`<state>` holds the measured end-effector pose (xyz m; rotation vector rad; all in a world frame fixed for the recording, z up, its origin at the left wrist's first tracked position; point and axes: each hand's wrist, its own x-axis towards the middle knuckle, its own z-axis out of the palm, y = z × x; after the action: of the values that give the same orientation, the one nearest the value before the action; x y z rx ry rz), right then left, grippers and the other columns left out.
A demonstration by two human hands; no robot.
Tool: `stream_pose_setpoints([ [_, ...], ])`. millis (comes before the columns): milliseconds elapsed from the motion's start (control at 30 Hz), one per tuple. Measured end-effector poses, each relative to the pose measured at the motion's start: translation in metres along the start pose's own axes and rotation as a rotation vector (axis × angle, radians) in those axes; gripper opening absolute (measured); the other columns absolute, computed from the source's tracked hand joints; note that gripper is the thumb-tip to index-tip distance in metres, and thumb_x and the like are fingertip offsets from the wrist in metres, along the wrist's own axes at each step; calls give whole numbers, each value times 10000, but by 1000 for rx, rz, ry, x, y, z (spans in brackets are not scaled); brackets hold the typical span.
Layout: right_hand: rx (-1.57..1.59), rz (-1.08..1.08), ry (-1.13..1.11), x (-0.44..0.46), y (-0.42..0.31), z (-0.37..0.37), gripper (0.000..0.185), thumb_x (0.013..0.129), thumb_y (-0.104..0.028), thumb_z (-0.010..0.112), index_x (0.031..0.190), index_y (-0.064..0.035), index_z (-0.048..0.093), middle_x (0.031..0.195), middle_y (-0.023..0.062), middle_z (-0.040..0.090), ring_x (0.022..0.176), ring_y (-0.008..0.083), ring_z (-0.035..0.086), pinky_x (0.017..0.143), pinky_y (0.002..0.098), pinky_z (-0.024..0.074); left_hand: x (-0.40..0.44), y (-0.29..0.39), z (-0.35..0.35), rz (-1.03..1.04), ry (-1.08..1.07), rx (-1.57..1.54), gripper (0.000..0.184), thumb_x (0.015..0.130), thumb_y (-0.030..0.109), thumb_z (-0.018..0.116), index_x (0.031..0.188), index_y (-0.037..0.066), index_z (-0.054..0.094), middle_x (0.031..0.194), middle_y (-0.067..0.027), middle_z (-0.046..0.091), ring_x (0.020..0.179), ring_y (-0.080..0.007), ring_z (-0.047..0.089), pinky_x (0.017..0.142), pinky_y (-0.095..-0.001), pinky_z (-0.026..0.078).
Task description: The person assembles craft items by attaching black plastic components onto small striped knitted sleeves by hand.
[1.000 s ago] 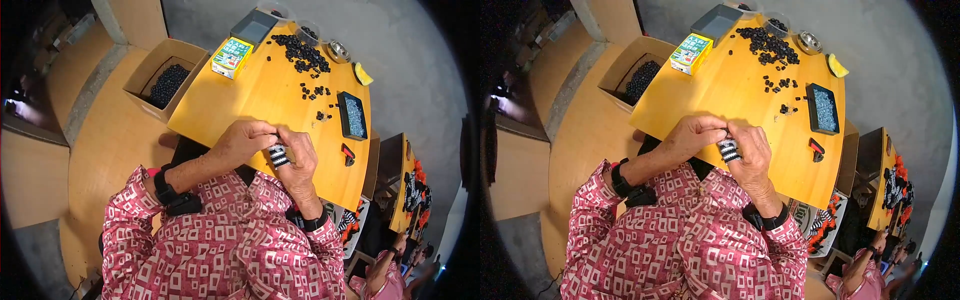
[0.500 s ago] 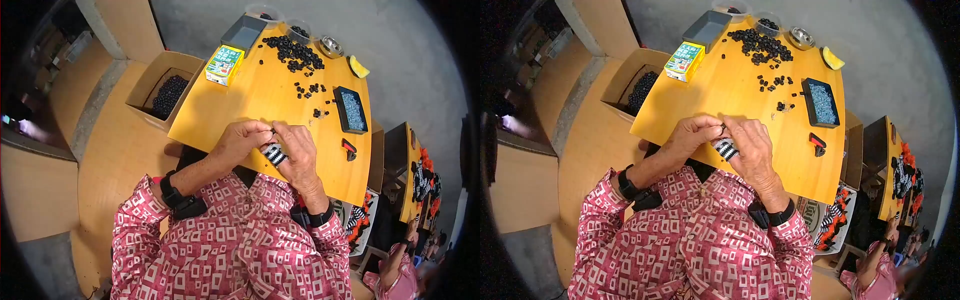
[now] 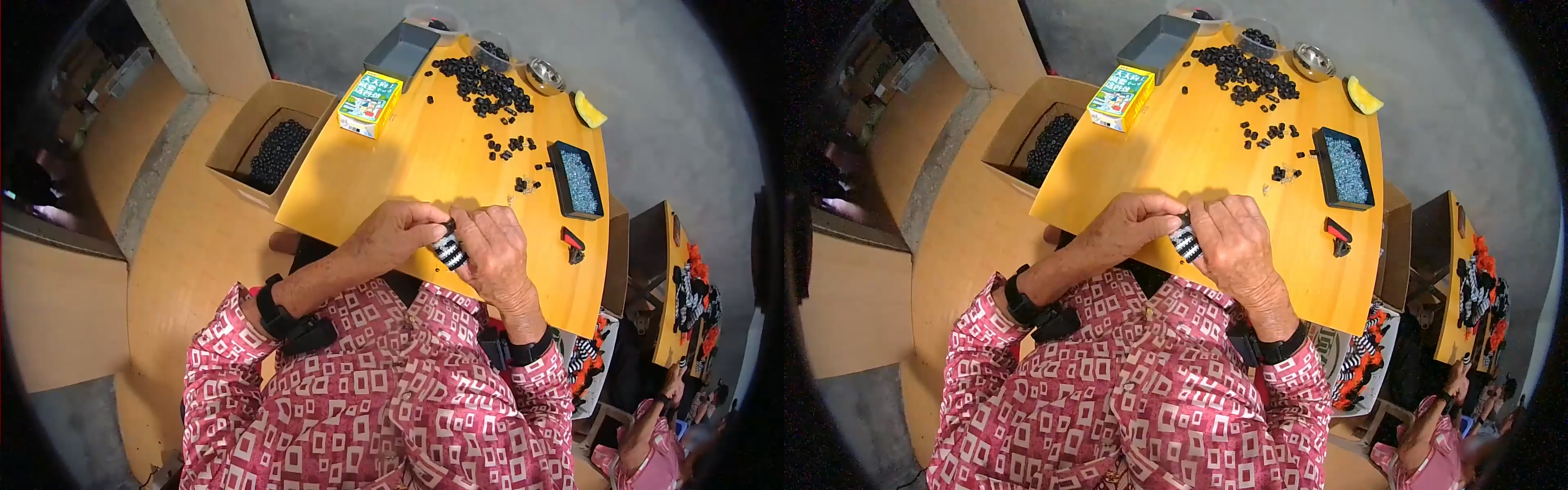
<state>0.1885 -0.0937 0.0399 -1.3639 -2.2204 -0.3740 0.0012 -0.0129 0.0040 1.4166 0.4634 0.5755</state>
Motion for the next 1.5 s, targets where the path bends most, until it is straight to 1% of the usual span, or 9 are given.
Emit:
stream_pose_setpoints([
  [67,-5,-17,-81,0,-2,-1,402,645,-106,710,1011,35,625,817,118,564,790,285,570,716,392,461,-2,5,-1,-128,6,26,266,964,138,621,1149,-51,652,998,-14,658,926,-66,573,829,-227,469],
  [267,-43,-51,-86,-3,-3,3,252,671,-72,678,899,2,599,759,104,520,730,272,546,671,384,443,-3,-5,3,-131,58,110,274,953,135,636,1150,-54,653,997,-24,667,908,-68,579,810,-225,478],
  [400,-65,-19,-96,1,-6,0,275,653,-68,693,901,3,599,755,103,521,720,275,548,666,381,442,-2,-2,3,-90,60,108,275,954,139,634,1155,-46,655,1012,-27,669,923,-72,583,822,-226,479],
  [567,7,60,15,3,-5,1,323,632,-79,749,909,6,606,735,102,515,708,278,553,660,382,444,-3,5,2,-129,98,-230,298,957,178,639,1170,-29,659,1043,-27,665,979,-86,584,897,-238,461],
  [700,15,67,40,0,-3,-2,323,649,-86,753,922,9,610,738,103,519,711,276,554,657,383,445,-3,7,1,-179,60,-294,313,950,195,652,1170,-28,660,1052,-27,662,991,-84,580,913,-238,452],
  [800,-23,45,34,1,-3,-3,315,647,-85,743,919,7,613,745,103,524,705,277,551,651,384,443,-1,5,3,-167,26,-208,314,942,201,664,1164,-21,664,1050,-25,663,983,-78,578,898,-237,454],
  [867,-30,17,8,1,-4,-2,307,650,-94,729,917,6,616,747,102,527,702,275,545,649,386,438,-1,2,6,-116,39,-205,293,937,190,657,1104,-50,680,964,-55,687,889,-101,616,811,-247,487],
  [1367,-2,71,-169,2,-6,-13,307,597,-33,727,861,-35,571,774,109,523,755,302,545,708,399,443,-2,-9,15,38,185,-31,217,896,148,662,989,-43,704,838,-49,661,821,-108,613,763,-273,487],
  [1500,-12,98,-144,0,-9,-8,329,590,-17,729,878,-32,572,778,117,529,758,308,547,709,403,445,-1,-15,16,37,167,53,186,937,102,634,1032,-49,685,949,-21,672,890,-75,593,810,-244,477],
])
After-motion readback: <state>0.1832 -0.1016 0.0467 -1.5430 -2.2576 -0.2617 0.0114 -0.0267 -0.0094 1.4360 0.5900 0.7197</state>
